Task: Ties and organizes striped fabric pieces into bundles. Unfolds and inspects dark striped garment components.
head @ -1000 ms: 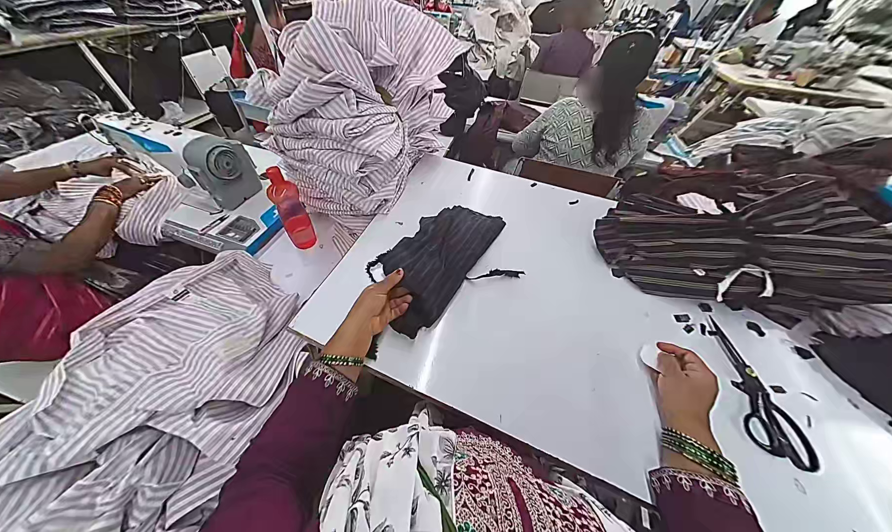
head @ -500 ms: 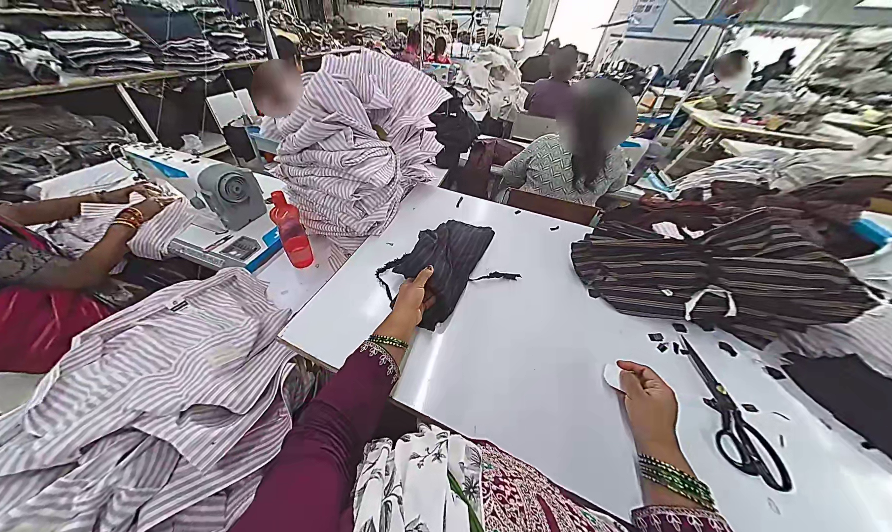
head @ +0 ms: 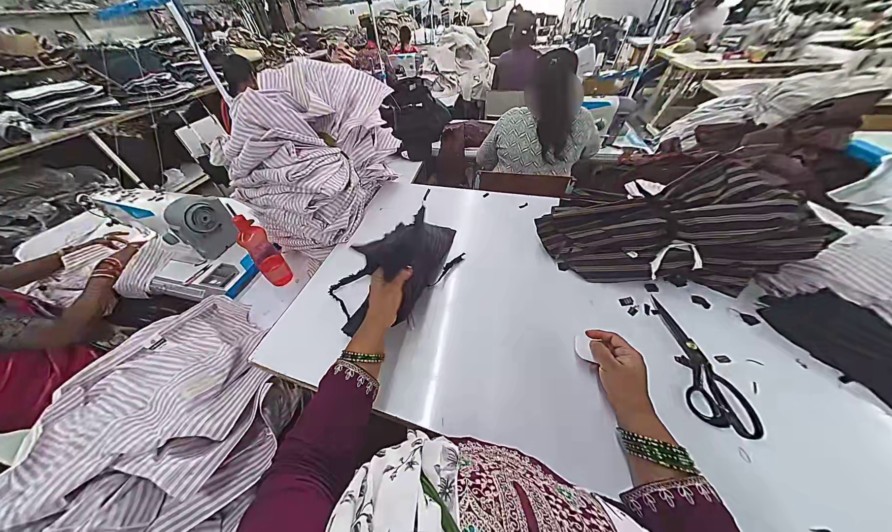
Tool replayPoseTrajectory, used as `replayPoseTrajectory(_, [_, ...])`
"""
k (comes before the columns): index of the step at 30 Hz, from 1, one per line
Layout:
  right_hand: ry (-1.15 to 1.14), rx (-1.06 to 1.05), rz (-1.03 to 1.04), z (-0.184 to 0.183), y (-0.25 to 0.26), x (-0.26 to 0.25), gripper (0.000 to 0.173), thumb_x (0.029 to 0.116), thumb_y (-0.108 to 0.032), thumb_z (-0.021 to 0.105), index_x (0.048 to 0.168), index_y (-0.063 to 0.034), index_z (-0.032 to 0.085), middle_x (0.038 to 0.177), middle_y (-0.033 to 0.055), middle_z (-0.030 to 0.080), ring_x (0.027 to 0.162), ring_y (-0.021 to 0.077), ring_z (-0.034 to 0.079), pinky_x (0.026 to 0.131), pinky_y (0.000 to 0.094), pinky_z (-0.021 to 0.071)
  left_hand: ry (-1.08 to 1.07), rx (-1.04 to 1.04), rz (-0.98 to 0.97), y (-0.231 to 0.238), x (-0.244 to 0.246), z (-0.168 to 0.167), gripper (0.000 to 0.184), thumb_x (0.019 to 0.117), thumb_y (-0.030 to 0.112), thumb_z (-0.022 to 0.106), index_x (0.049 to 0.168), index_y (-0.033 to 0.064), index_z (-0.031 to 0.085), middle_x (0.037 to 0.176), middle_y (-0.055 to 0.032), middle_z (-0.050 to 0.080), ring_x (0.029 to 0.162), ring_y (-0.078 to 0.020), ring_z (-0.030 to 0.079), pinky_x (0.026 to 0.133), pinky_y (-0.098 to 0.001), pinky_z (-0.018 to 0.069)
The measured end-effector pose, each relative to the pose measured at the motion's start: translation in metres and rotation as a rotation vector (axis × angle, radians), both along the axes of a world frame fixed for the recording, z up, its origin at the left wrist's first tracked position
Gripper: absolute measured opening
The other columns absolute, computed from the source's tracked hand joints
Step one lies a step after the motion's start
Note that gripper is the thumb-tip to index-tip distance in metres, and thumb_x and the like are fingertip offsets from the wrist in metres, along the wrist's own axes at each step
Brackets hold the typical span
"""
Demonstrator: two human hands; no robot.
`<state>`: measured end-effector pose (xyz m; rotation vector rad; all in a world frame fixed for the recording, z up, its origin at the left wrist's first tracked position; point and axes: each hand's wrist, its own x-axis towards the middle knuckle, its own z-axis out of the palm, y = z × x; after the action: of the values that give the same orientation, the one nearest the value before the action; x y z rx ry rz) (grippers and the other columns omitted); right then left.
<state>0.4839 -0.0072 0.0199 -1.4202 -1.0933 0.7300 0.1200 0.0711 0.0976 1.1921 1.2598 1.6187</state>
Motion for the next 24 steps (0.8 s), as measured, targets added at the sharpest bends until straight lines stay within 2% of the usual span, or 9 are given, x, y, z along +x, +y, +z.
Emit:
replayPoseTrajectory(3, [0.087,-0.042,-0.028,0.008,0.0,-0.001,0.027,0.1017,-0.002,0.046,0.123,0.0076,0.059,0.078,-0.0001,0.059,0.057,-0.0021,0.055,0.053,0.0138,0.0473,0.745,0.124,-0.347,-0.024,0.033,0.0,0.03,0.0886,0.009,0.073,0.108,-0.0139,0.068,0.114,-0.0261,0.07,0.114,-0.0319,0.067,0.104,-0.0457,0.0498])
replayPoseTrajectory(6, [0.136,-0.065,-0.05,0.009,0.003,0.001,0.029,0.1036,-0.001,0.045,0.13,0.0065,0.055,0.08,0.0007,0.058,0.059,0.0007,0.058,0.055,0.0167,0.0515,1.126,0.076,-0.867,-0.045,0.08,-0.027,0.02,0.09,0.009,0.07,0.1,-0.0078,0.069,0.138,-0.0272,0.06,0.14,-0.0423,0.048,0.115,-0.0608,0.0338])
replayPoseTrajectory(8, [0.143,-0.059,-0.045,0.006,0.004,0.004,0.031,0.1033,-0.001,0.045,0.131,0.0067,0.054,0.079,0.0006,0.058,0.058,0.0016,0.058,0.054,0.0179,0.0513,1.115,0.038,-1.06,-0.061,0.099,-0.047,0.027,0.0898,0.01,0.072,0.111,-0.0045,0.064,0.151,-0.0249,0.049,0.152,-0.0424,0.028,0.118,-0.0732,0.0104])
replayPoseTrajectory(10, [0.145,-0.047,-0.044,0.004,0.005,0.006,0.031,0.1022,0.0,0.045,0.131,0.0066,0.054,0.077,-0.0014,0.058,0.057,0.0006,0.056,0.053,0.0166,0.0491,1.022,0.071,-1.11,-0.074,0.102,-0.053,0.064,0.0886,0.018,0.077,0.143,-0.0022,0.051,0.158,-0.0207,0.044,0.154,-0.0391,0.026,0.118,-0.0744,0.0018])
replayPoseTrajectory(13, [0.22,-0.078,-0.053,0.004,0.005,0.008,0.03,0.1031,0.0,0.046,0.132,0.0038,0.054,0.081,-0.0009,0.06,0.062,0.0018,0.059,0.054,0.0174,0.0504,0.806,0.204,-1.075,-0.08,0.088,-0.051,0.088,0.0924,0.033,0.071,0.158,-0.0067,0.027,0.153,-0.0234,0.049,0.144,-0.0352,0.047,0.121,-0.0616,0.0237])
replayPoseTrajectory(16, [0.423,-0.108,-0.088,0.009,0.007,0.009,0.027,0.1069,-0.007,0.044,0.13,-0.0002,0.054,0.094,0.0014,0.063,0.073,0.0052,0.064,0.062,0.022,0.0557,0.739,0.434,-0.803,-0.079,0.073,-0.057,0.068,0.0995,0.037,0.061,0.144,-0.0119,0.046,0.128,-0.0242,0.067,0.118,-0.0309,0.067,0.104,-0.0433,0.0524])
replayPoseTrajectory(18, [0.523,-0.085,-0.111,0.01,0.008,0.011,0.021,0.1089,-0.013,0.043,0.123,-0.0048,0.056,0.084,-0.004,0.06,0.065,0.0027,0.06,0.057,0.0193,0.0522,0.908,0.57,-0.471,-0.082,0.067,-0.058,0.056,0.0907,0.033,0.071,0.133,-0.0029,0.062,0.129,-0.0205,0.068,0.121,-0.0333,0.065,0.103,-0.0499,0.0497])
replayPoseTrajectory(21, [0.589,-0.036,-0.134,0.01,0.008,0.012,0.014,0.108,-0.009,0.044,0.109,-0.0073,0.058,0.066,-0.0088,0.052,0.046,-0.002,0.045,0.043,0.0115,0.0394,1.191,0.382,-0.177,-0.086,0.055,-0.049,0.093,0.0701,0.04,0.086,0.145,-0.0033,0.052,0.147,-0.0274,0.053,0.137,-0.0486,0.05,0.106,-0.0743,0.0325])
replayPoseTrajectory(24, [0.528,-0.018,-0.15,0.012,0.006,0.007,0.011,0.1027,0.001,0.048,0.103,-0.0056,0.057,0.067,-0.0072,0.054,0.044,-0.0022,0.043,0.042,0.0113,0.0377,1.354,-0.205,-0.324,-0.079,0.04,-0.031,0.095,0.0846,0.038,0.08,0.157,-0.0024,0.034,0.159,-0.0267,0.039,0.149,-0.0458,0.035,0.117,-0.0717,0.0157])
